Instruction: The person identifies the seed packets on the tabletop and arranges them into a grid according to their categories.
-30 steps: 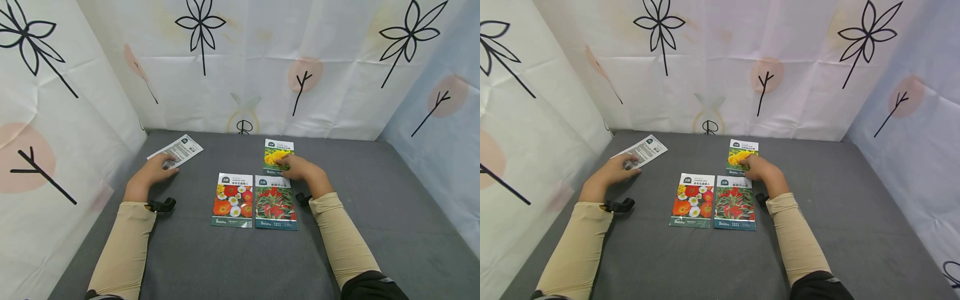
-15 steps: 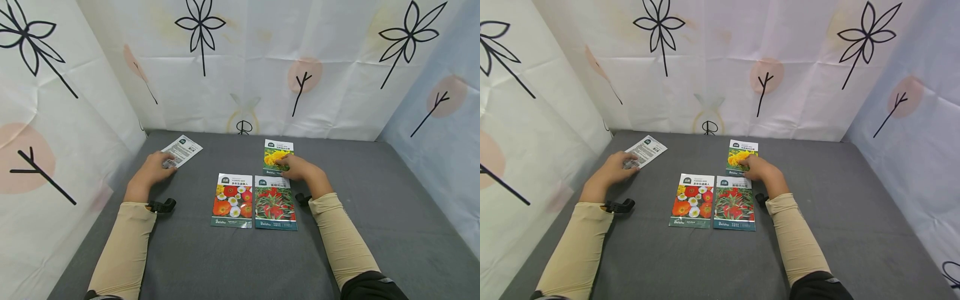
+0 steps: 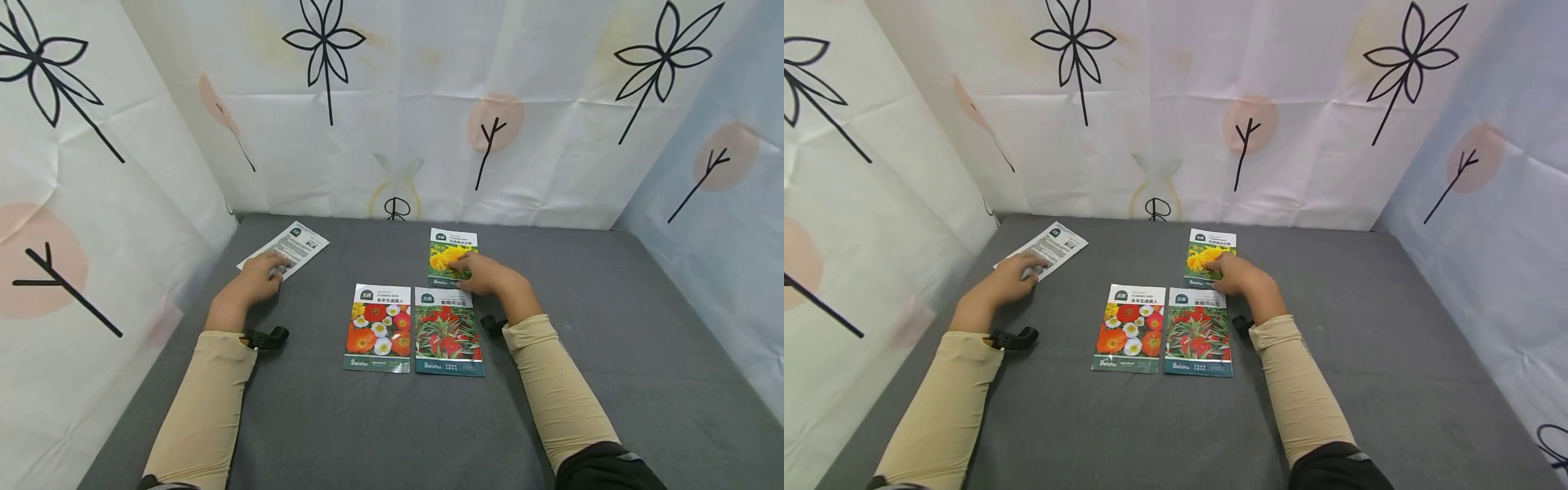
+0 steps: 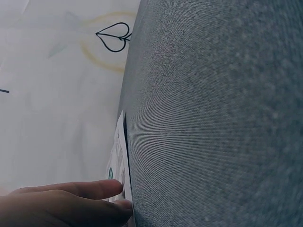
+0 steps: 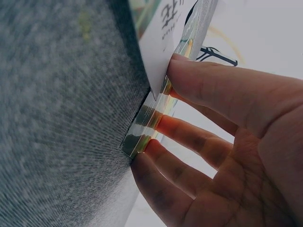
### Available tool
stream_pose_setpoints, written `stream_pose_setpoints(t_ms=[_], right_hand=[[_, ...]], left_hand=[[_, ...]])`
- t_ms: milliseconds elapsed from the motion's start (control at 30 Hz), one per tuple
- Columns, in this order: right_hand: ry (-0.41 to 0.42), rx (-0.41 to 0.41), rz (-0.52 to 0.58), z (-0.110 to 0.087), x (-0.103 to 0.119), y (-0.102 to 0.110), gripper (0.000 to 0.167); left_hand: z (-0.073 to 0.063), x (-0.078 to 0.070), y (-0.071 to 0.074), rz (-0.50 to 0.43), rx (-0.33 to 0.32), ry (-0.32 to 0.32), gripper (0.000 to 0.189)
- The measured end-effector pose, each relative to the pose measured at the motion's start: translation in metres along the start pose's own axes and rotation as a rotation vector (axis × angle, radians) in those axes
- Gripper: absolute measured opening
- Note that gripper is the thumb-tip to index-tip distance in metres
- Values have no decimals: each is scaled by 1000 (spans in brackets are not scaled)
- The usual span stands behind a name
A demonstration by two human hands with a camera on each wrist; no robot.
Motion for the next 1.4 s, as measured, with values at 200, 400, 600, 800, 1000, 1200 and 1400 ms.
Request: stream_pose_setpoints(t_ms=[200,400,600,800,1000,1200,1400], right_hand=[[-14,5,10,1,-1,0,58],[-19,4,12,1,-1,0,59],[-12,-4,1,0,-1,0,59],[-13,-3,5,0,-1,1,59],[-14,-5,6,0,-1,0,59],[-10,-10,3,0,1,0,58],[-3,-12,-4,1,1,0,58]], left_hand=[[0,-2,1,15,6,12,36],[1,-1,1,10,23,10,36],[0,0,-2,14,54,76,38],[-2,1,-3,21,72,140,41],[-3,3,-5,25,91,170,43],[-4,-2,-5,32,92,155,42],[-6,-6,-4,44,101,164,44]])
Point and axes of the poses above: each hand's wrist, its own z-axis towards the middle knuckle, its own y-axis out of the back of the hand, x = y × z, the point moved 8 cm from there along z, towards the middle knuckle, and after that the axes turned 12 degrees about -z, right-handed, at the moved point
